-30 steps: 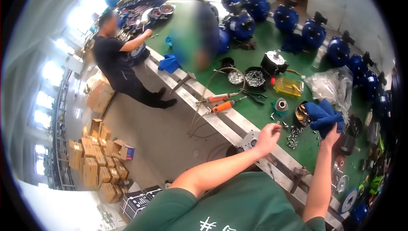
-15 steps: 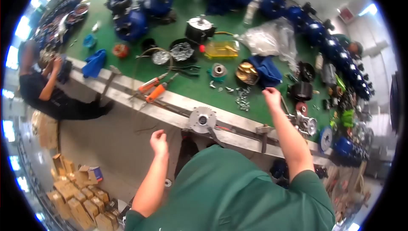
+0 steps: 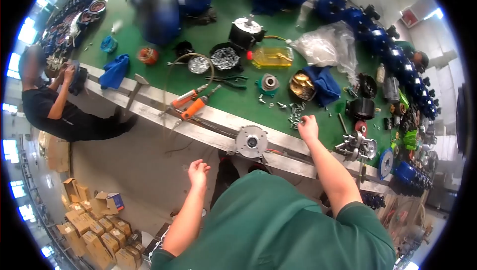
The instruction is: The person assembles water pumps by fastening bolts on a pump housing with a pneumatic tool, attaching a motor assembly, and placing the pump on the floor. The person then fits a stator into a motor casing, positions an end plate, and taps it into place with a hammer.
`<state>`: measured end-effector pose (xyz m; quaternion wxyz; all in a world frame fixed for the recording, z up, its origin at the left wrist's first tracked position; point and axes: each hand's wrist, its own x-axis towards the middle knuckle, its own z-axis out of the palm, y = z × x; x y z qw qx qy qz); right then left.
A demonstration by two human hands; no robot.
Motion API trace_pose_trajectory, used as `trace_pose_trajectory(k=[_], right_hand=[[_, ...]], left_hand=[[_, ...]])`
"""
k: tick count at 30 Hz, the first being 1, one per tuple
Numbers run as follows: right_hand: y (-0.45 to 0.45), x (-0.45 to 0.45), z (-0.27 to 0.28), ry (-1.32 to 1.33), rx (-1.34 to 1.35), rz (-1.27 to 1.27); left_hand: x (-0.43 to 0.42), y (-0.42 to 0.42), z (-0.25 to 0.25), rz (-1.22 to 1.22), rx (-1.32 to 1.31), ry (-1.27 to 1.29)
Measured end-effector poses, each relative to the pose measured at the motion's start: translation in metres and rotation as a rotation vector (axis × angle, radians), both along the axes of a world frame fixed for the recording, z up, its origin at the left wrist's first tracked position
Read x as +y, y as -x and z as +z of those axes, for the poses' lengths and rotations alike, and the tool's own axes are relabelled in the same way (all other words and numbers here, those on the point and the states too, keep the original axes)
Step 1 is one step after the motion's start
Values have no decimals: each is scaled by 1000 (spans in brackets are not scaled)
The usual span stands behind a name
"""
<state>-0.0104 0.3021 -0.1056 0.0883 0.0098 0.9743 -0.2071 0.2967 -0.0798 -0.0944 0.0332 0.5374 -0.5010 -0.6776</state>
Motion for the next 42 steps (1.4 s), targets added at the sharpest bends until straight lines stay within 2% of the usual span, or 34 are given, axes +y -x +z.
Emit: trace_pose_trajectory(k=[4, 7, 12, 15, 16, 20, 23, 29, 33, 38, 42], right_hand=[[18, -33, 10, 104, 49, 163], [30, -60, 22, 66, 217, 453], [49, -89, 35, -264, 113, 687], [58, -90, 17, -299, 92, 773], [59, -87, 10, -273, 159, 795], [58, -84, -1, -284, 142, 777], [54, -87, 7, -274, 85, 724], [46, -82, 8, -73, 117, 488], [37, -83, 28, -29, 102, 367], [8, -25, 22, 21, 105, 173], [-23, 23, 12, -36, 59, 60]], left_hand=[[-3, 0, -2, -10, -4, -2], [-3, 2, 1, -30, -19, 7], [-4, 6, 6, -98, -24, 81], [-7, 9, 1, -93, -7, 76], [-9, 8, -7, -117, -14, 89], [-14, 16, 1, -135, -18, 93], [-19, 19, -13, -135, 5, 74], [-25, 27, -24, -147, 27, 32], [-33, 36, -17, -182, 9, 22], [-41, 40, -7, -208, 4, -2], [-51, 46, -5, -238, -11, -3]])
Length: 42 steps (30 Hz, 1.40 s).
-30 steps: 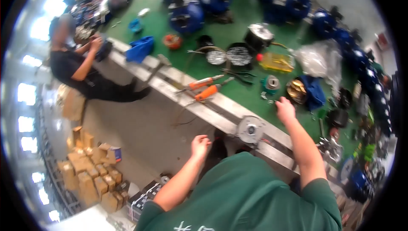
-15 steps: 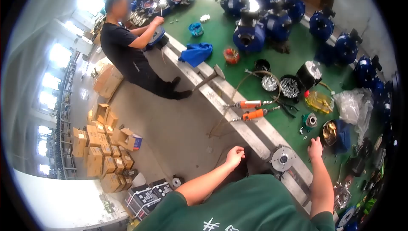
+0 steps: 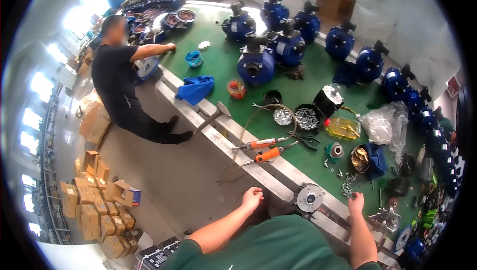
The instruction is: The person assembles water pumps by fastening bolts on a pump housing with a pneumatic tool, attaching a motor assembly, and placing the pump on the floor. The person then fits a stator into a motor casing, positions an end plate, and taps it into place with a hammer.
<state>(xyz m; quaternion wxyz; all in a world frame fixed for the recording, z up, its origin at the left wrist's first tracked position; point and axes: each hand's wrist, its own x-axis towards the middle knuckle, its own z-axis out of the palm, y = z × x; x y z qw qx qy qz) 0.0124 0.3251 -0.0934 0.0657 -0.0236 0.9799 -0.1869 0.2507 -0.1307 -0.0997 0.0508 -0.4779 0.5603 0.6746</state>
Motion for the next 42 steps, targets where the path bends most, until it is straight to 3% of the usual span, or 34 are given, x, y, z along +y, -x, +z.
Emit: trace_pose_trajectory(k=[6, 10, 17, 19, 20, 21, 22, 24, 25, 28, 29, 30, 32, 35, 40, 42], right_hand=[[-51, 17, -6, 80, -50, -204], [-86, 2, -8, 297, -214, -307], [-129, -18, -38, 498, -336, -334], [-133, -20, -41, 542, -359, -341], [-138, -31, -27, 561, -383, -357], [-140, -46, -10, 569, -383, -389], [-141, -44, -17, 543, -369, -374], [-142, -39, -30, 520, -356, -340], [-141, -37, -28, 506, -417, -346], [-142, -41, -26, 530, -391, -376], [-146, -20, -45, 517, -355, -333], [-141, -8, -72, 514, -321, -281], [-140, -39, -21, 522, -411, -396], [-137, -45, -22, 494, -437, -392], [-135, -38, -33, 467, -439, -324], [-132, -37, -36, 494, -453, -298]], left_hand=[[-15, 29, -5, -32, 115, 43], [-21, 57, -6, -78, 208, 36], [-11, 122, 76, -311, 350, 79], [-2, 144, 96, -301, 561, 62], [1, 151, 128, -251, 719, -60], [-1, 152, 166, -316, 806, -24], [-11, 153, 190, -381, 899, 30], [-29, 160, 195, -757, 937, 653], [-30, 161, 178, -803, 868, 921], [-32, 154, 149, -737, 617, 487], [-33, 150, 144, -735, 602, 465], [-37, 149, 141, -729, 583, 456], [-40, 144, 136, -685, 599, 522], [-46, 142, 148, -675, 583, 415], [-63, 150, 206, -323, 799, 418], [-76, 148, 232, -558, 811, 599]])
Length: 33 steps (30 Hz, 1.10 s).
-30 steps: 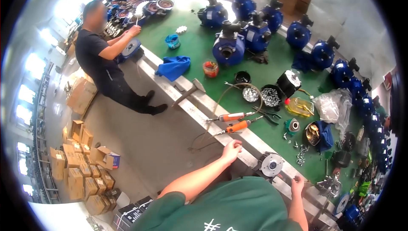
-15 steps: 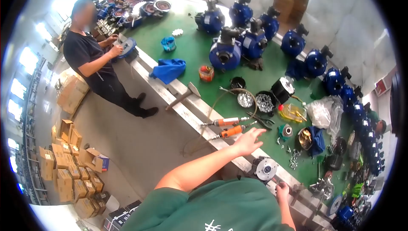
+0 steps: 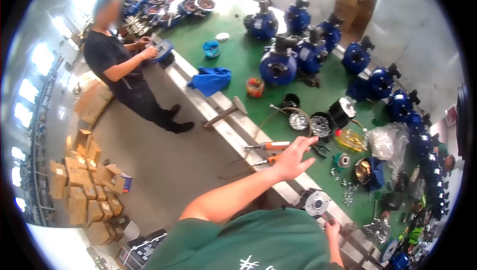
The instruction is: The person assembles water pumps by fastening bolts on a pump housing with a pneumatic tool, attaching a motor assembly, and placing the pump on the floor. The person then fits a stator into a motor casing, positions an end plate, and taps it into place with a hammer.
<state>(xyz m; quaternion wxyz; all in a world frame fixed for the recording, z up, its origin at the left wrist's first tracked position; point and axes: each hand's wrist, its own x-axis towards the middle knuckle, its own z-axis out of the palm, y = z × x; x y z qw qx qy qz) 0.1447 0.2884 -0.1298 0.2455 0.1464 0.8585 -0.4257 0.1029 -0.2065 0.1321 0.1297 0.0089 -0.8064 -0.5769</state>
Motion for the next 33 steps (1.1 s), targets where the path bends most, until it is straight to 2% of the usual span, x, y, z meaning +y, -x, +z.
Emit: trace_pose_trajectory(k=[2, 4, 6, 11, 12, 16, 21, 24, 25, 26, 28, 33], right_hand=[[-2, 5, -12, -9, 86, 26], [0, 9, -17, -61, 81, 42], [-1, -15, 13, -23, 6, -81], [6, 2, -7, -51, 12, -47], [8, -13, 17, -94, -10, -38], [10, -21, 27, -71, -5, -59], [12, -29, 38, -96, -7, -8], [15, -15, 7, -98, 111, 35], [15, -9, 8, -124, 32, 6], [14, -5, 5, -80, 32, -6], [17, -3, -3, -175, 98, 73], [16, 2, 2, -186, 63, 69]], left_hand=[[-7, 2, 6, -130, -26, -17], [-12, 1, 25, -97, -21, -93], [-18, 4, 41, -45, 97, -198], [-47, 4, 125, -22, 316, -200], [-51, 3, 136, -26, 368, -211], [-66, 2, 169, -54, 511, -249], [-73, -4, 196, -67, 621, -276], [-74, -4, 206, -76, 653, -260], [-74, -2, 208, -92, 662, -256], [-73, -4, 208, -97, 653, -254], [-70, -1, 210, -100, 700, -258], [-73, -12, 228, -107, 787, -205]])
